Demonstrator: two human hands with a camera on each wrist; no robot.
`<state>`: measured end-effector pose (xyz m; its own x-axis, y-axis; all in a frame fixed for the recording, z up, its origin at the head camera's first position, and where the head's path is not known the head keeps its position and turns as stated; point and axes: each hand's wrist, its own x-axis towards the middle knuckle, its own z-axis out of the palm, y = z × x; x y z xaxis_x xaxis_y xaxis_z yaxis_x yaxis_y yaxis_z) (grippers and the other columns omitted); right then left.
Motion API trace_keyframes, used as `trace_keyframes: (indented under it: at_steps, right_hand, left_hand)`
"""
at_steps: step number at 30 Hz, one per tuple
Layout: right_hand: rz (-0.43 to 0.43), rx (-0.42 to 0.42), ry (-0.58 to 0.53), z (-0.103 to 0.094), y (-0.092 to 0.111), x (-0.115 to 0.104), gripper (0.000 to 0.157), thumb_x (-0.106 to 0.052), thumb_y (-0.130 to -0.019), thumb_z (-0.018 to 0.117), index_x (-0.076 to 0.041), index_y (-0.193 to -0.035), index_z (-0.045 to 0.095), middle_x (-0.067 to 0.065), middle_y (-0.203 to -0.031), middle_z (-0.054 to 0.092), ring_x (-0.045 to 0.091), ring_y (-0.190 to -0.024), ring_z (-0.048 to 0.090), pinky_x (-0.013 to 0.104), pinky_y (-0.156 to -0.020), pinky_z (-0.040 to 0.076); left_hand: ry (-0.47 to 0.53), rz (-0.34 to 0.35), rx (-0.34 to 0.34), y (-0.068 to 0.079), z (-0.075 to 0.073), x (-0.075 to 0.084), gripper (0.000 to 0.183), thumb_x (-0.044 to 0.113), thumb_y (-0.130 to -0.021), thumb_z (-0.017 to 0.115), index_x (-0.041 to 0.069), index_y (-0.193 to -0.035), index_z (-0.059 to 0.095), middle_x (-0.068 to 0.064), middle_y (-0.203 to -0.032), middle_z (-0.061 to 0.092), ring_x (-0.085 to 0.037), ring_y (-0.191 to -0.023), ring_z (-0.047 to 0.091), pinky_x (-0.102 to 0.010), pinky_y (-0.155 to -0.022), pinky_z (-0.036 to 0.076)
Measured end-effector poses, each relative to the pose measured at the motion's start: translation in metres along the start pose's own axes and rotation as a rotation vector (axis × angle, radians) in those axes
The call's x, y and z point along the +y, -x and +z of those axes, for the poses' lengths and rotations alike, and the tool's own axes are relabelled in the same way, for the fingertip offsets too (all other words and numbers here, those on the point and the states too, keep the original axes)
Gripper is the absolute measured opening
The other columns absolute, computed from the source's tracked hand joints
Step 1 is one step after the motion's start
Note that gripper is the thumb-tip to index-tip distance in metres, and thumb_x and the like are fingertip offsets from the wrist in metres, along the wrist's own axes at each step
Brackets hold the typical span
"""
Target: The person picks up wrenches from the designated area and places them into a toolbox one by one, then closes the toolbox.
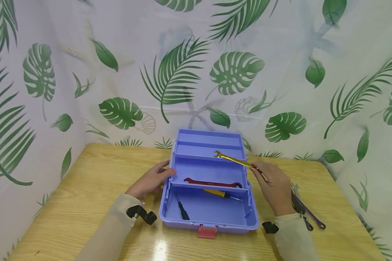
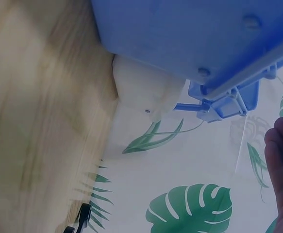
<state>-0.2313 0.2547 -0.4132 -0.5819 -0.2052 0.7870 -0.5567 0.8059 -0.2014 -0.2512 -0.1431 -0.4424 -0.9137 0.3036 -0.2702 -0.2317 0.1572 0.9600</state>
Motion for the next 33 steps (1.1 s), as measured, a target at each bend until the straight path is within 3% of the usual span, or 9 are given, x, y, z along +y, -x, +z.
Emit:
trace_keyframes:
  at_steps: [16, 33]
  right_hand:
    - [-0.05, -0.055, -0.054, 0.0047, 0.0021, -0.0027, 0.033, 0.0, -0.08, 0.085, -0.007, -0.111, 0.078, 0.006, -0.103, 0.078, 0.026, -0.093, 0.073, 0.043, -0.079, 0.059]
    - [-0.102, -0.097, -0.069, 0.0064, 0.0016, -0.0062, 0.029, -0.002, -0.082, 0.085, -0.002, -0.11, 0.078, 0.01, -0.105, 0.077, 0.026, -0.096, 0.072, 0.041, -0.081, 0.06]
  left_hand:
    - [-0.019, 0.002, 0.004, 0.0001, 0.0005, 0.0, 0.078, 0.046, -0.101, 0.065, 0.02, -0.164, 0.028, -0.022, -0.154, 0.048, -0.038, -0.12, 0.065, -0.052, -0.087, 0.062]
    - [-0.006, 0.012, -0.014, -0.0002, 0.0, -0.0005, 0.081, 0.048, -0.1, 0.066, 0.02, -0.165, 0.027, -0.023, -0.152, 0.049, -0.037, -0.116, 0.067, -0.051, -0.085, 0.063]
